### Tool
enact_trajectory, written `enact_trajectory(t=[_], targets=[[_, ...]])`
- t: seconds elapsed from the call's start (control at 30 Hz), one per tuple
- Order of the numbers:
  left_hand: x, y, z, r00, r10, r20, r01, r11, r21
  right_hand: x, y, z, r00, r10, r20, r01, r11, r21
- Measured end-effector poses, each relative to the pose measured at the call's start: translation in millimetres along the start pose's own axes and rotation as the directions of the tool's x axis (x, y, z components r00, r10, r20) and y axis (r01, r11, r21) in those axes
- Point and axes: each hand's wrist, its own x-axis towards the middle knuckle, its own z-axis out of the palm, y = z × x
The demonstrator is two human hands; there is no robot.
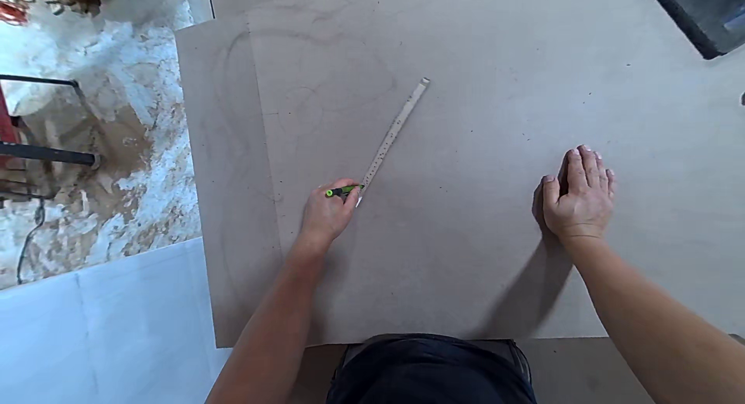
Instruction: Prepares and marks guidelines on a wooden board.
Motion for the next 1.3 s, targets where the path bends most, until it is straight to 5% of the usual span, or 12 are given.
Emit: enact_trajectory(t=[0.27,0.7,1.0,1.3], targets=[[6.4,-2.1,-14.2,0.985,-0.174,0.0,0.173,0.977,0.126,-0.1,0.0,0.9,1.0,0.017,0.008,-0.017,1.0,0.002],[-39.1,-10.5,-15.9,0.939,-0.34,-0.051,0.341,0.94,0.007,-0.5,-0.3,-1.3,1.0,0.016,0.014,-0.016,1.0,0.006],[-79.6,-3.8,23.3,0.949,-0.264,-0.171,0.243,0.961,-0.133,-1.1,-3.2,-4.6,0.999,0.024,0.04,-0.023,1.0,-0.016],[-53.2,24.6,48.7,0.943,-0.25,-0.219,0.209,0.958,-0.197,-1.3,-1.4,-6.0,0.999,0.006,0.037,-0.007,0.999,0.041]])
